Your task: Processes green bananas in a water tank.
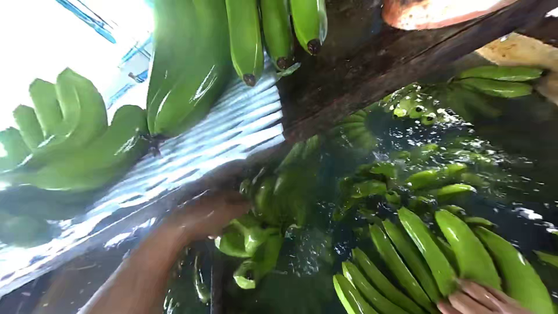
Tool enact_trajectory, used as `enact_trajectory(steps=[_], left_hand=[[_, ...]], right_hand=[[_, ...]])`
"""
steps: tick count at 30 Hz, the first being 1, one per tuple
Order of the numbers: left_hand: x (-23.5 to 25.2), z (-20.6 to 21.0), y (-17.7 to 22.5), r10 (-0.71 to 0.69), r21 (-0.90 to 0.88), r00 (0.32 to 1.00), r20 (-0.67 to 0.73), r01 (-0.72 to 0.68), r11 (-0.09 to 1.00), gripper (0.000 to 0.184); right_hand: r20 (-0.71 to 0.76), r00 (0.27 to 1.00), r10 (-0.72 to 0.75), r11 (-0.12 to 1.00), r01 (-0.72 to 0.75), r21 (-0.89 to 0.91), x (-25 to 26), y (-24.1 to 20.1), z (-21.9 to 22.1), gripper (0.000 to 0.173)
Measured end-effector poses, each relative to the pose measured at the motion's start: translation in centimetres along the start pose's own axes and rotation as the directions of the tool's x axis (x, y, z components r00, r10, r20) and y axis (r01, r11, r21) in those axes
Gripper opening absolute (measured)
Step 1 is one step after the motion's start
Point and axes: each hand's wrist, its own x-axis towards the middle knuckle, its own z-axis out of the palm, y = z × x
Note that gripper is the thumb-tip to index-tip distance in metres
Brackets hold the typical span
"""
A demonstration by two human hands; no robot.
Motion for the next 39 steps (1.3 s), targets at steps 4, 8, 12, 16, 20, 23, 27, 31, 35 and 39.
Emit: enact_trajectory(steps=[4,8,12,16,20,23,27,31,35,39], left_hand=[[3.3,3.8,-5.4,-0.211,-0.166,0.974,-0.087,0.195,0.967,0.036],[2.1,7.7,-4.7,-0.080,-0.108,0.935,-0.347,0.045,0.993,0.042],[3.9,15.1,-0.5,0.178,-0.160,0.959,-0.219,-0.216,0.963,0.073],[7.2,24.6,-0.4,0.092,-0.207,0.967,-0.238,-0.143,0.968,0.095],[6.4,28.4,-1.5,0.016,-0.052,0.978,-0.207,-0.027,0.998,0.090],[5.6,29.1,-1.8,0.014,-0.007,0.999,-0.050,-0.014,1.000,0.091],[4.6,25.1,-1.7,0.051,-0.166,0.981,-0.187,-0.083,0.983,0.034],[7.1,16.7,2.1,0.175,-0.155,0.621,-0.764,-0.440,0.884,0.028],[15.2,8.0,9.2,0.202,-0.376,0.821,-0.533,-0.445,0.813,0.070],[22.5,8.2,12.7,0.122,-0.504,0.894,-0.431,-0.351,0.790,0.105]], right_hand=[[0.167,0.985,0.049,0.996,-0.061,0.064,1.8,1.2,-0.7,0.017],[0.196,0.980,-0.032,0.983,-0.005,0.186,4.8,4.3,-2.8,0.028],[-0.218,0.902,0.372,0.915,-0.316,0.252,13.4,11.1,-5.8,0.038],[-0.223,0.485,0.846,0.505,-0.591,0.630,21.5,20.6,-4.2,0.060],[-0.098,0.226,0.969,0.239,-0.770,0.591,23.8,22.7,-2.5,0.069],[-0.023,0.253,0.967,0.235,-0.855,0.462,24.5,23.4,-2.2,0.070],[-0.064,0.360,0.931,0.338,-0.782,0.523,23.1,26.8,-1.0,0.095],[0.060,0.396,0.916,0.297,-0.770,0.564,22.4,27.7,-2.4,0.060],[-0.124,0.540,0.833,0.539,-0.737,0.408,24.8,28.7,-1.5,0.055],[-0.193,0.732,0.654,0.720,-0.522,0.458,26.9,33.7,2.4,0.051]])
